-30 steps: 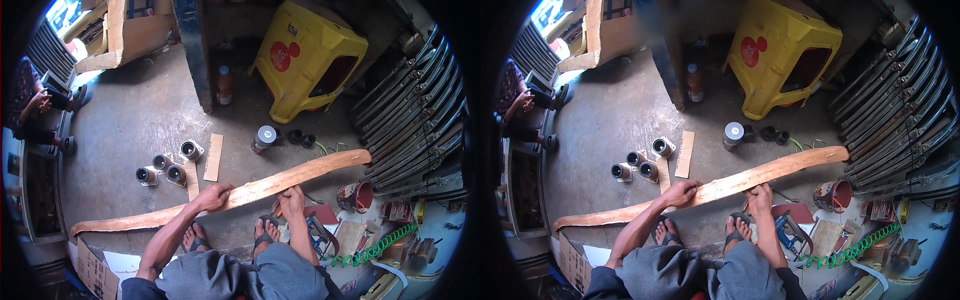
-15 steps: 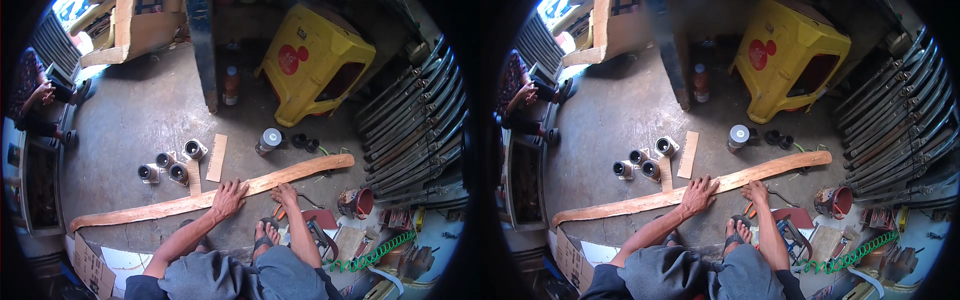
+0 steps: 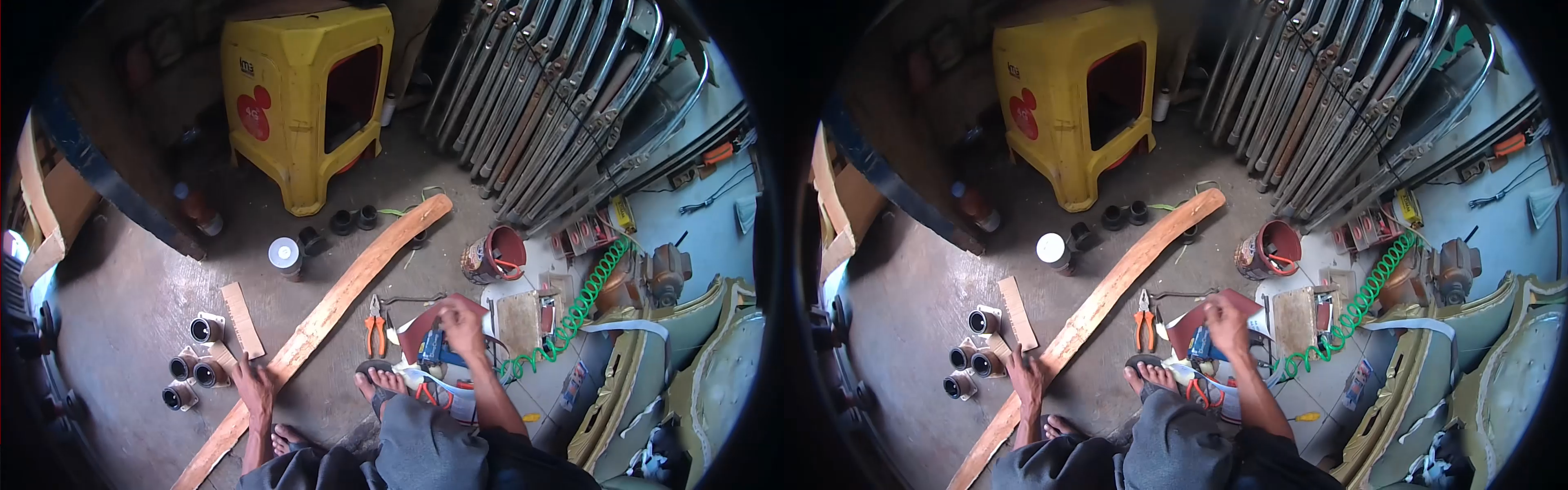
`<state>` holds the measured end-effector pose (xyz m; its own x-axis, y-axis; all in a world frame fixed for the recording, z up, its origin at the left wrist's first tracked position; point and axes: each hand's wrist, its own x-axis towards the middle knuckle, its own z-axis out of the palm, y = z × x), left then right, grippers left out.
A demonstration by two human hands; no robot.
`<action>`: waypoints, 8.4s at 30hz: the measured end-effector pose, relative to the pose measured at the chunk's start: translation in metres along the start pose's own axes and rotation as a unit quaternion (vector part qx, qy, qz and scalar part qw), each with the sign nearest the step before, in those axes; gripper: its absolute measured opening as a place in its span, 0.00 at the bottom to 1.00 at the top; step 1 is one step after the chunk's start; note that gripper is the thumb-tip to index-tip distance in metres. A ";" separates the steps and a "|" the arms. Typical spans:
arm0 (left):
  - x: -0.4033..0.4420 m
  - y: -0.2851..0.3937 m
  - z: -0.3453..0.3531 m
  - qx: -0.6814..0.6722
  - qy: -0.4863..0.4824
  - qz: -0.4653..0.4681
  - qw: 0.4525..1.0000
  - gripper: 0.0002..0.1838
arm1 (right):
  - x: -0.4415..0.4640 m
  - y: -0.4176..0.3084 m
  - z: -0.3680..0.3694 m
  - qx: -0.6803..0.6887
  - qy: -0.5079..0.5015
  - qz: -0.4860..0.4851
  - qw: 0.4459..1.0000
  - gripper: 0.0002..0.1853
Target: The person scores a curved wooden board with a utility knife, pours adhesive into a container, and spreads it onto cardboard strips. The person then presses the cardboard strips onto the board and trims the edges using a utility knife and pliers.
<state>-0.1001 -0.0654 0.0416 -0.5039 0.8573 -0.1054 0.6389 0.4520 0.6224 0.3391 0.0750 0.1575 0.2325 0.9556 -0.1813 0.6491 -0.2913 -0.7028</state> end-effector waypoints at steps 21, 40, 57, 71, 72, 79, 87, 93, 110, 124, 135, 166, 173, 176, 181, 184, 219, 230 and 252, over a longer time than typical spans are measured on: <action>-0.028 0.012 -0.029 -0.040 0.061 -0.013 0.997 0.19 | -0.005 -0.010 -0.093 -0.192 0.132 -0.073 0.970 0.13; 0.003 0.065 -0.047 -0.086 -0.127 0.082 0.985 0.14 | -0.162 0.109 -0.087 -0.011 -0.107 0.238 0.965 0.61; -0.001 0.228 -0.078 -0.149 -0.167 0.496 0.839 0.62 | -0.011 -0.199 -0.020 0.023 -0.495 0.113 0.861 0.36; 0.008 0.164 -0.062 -0.215 -0.053 0.338 0.915 0.59 | -0.063 -0.231 0.063 -0.097 -0.304 -0.330 0.889 0.44; 0.011 0.163 -0.062 -0.219 -0.058 0.343 0.912 0.59 | -0.060 -0.231 0.064 -0.099 -0.306 -0.333 0.886 0.44; 0.027 0.110 -0.036 -0.330 -0.085 0.298 0.892 0.67 | -0.019 -0.184 0.076 0.442 -0.364 -0.073 0.816 0.37; 0.056 0.079 -0.013 -0.271 -0.024 0.209 0.939 0.68 | 0.012 -0.092 0.060 0.726 -0.144 0.198 0.643 0.34; 0.075 0.055 0.026 -0.282 -0.006 0.184 0.942 0.69 | 0.008 -0.035 0.077 0.683 -0.173 0.251 0.664 0.38; 0.034 0.047 0.018 -0.193 0.044 0.049 0.979 0.57 | 0.004 -0.063 0.109 0.599 -0.231 0.280 0.714 0.42; 0.029 0.019 -0.010 -0.006 0.076 -0.099 0.992 0.20 | 0.001 -0.071 0.113 -0.056 0.013 -0.063 0.996 0.28; 0.031 0.048 -0.048 -0.109 0.191 -0.087 0.972 0.11 | -0.051 -0.147 0.111 -0.003 -0.180 -0.332 0.926 0.12; 0.095 0.058 -0.024 -0.270 -0.123 0.244 0.923 0.59 | 0.011 -0.249 0.140 -0.129 -0.264 -0.529 0.796 0.19; 0.093 0.064 -0.050 -0.237 -0.146 0.259 0.925 0.59 | 0.015 -0.269 0.138 -0.326 -0.295 -0.548 0.712 0.15; 0.090 0.067 -0.055 -0.242 -0.083 0.290 0.922 0.50 | 0.014 -0.276 0.143 -0.334 -0.272 -0.573 0.697 0.15; 0.084 0.068 -0.057 -0.257 -0.095 0.270 0.923 0.53 | 0.012 -0.291 0.141 -0.339 -0.272 -0.577 0.692 0.14; 0.082 0.073 -0.059 -0.259 -0.120 0.262 0.922 0.55 | 0.015 -0.287 0.145 -0.332 -0.282 -0.594 0.676 0.13; 0.069 0.062 -0.011 -0.043 0.289 0.333 0.896 0.50 | -0.027 -0.235 0.150 0.046 -0.535 0.229 0.812 0.22; 0.071 0.066 -0.012 -0.083 0.359 0.341 0.865 0.51 | -0.053 -0.228 0.149 0.146 -0.543 0.285 0.776 0.21; 0.034 0.027 0.009 -0.096 0.142 0.028 0.985 0.47 | -0.061 -0.353 0.037 0.356 -0.290 -0.228 0.859 0.16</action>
<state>-0.0947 -0.0224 0.0479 -0.6303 0.7639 0.1383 0.5627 0.3268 0.7593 0.0695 0.1214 0.3913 -0.4618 0.8851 0.0568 -0.0777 0.0234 -0.9967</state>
